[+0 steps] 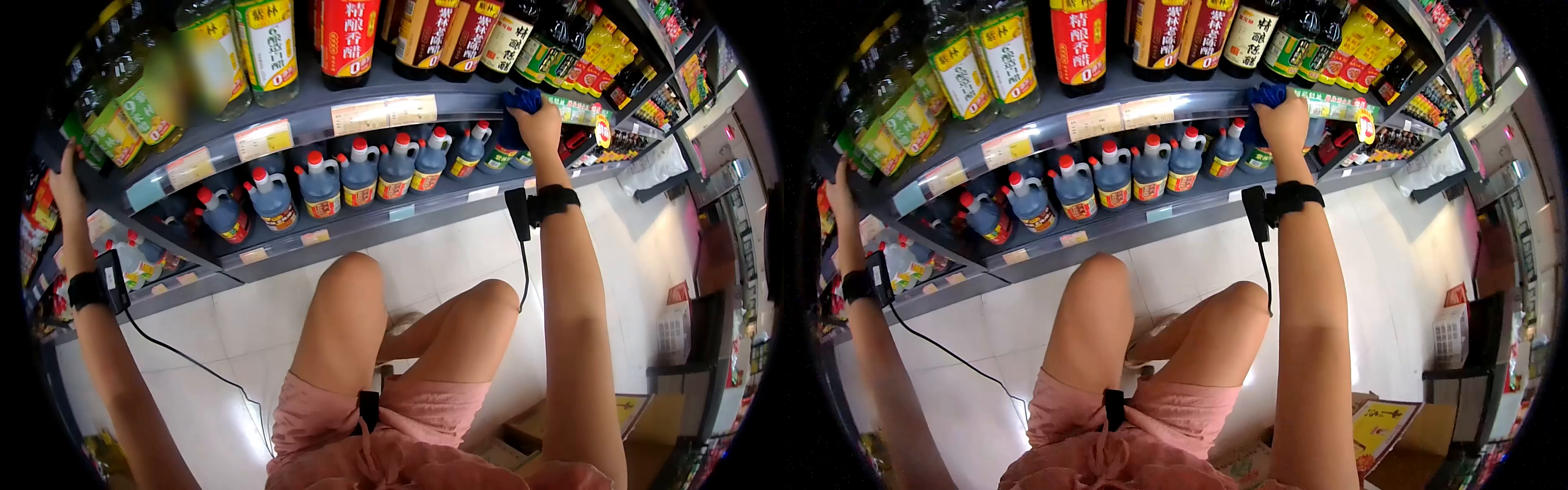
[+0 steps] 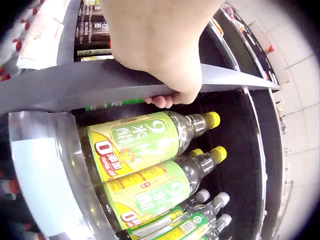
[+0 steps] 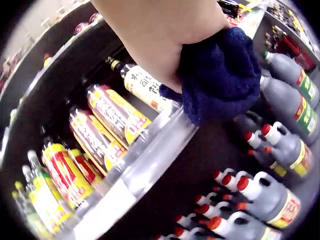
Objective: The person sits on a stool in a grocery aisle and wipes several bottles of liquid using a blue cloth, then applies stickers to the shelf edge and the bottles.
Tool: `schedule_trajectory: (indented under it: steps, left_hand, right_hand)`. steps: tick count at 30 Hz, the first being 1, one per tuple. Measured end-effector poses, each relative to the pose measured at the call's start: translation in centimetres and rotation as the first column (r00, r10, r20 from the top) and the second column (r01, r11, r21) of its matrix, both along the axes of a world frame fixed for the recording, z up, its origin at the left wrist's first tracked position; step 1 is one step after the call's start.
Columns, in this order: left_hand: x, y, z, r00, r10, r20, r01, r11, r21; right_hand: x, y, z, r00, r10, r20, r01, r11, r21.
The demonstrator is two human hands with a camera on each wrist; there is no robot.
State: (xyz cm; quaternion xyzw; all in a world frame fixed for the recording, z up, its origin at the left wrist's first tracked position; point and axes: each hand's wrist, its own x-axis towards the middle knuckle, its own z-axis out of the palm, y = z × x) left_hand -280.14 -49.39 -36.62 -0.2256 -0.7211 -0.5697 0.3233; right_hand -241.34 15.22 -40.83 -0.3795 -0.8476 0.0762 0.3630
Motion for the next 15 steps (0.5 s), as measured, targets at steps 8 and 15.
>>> schedule_trajectory:
  steps: [8, 15]
  left_hand:
    - [3.9, 2.9, 1.4, 0.962, -0.176, 0.208, 0.138, 0.973, 0.184]
    - [-0.1, 0.7, 0.6, 0.942, -0.175, 0.286, 0.128, 0.976, 0.176]
  right_hand:
    - [7.8, -12.5, -0.1, 0.407, -0.048, -0.912, -0.913, -0.004, -0.408]
    - [16.2, -13.5, 1.1, 0.058, -0.383, -0.922, -0.908, -0.405, 0.111]
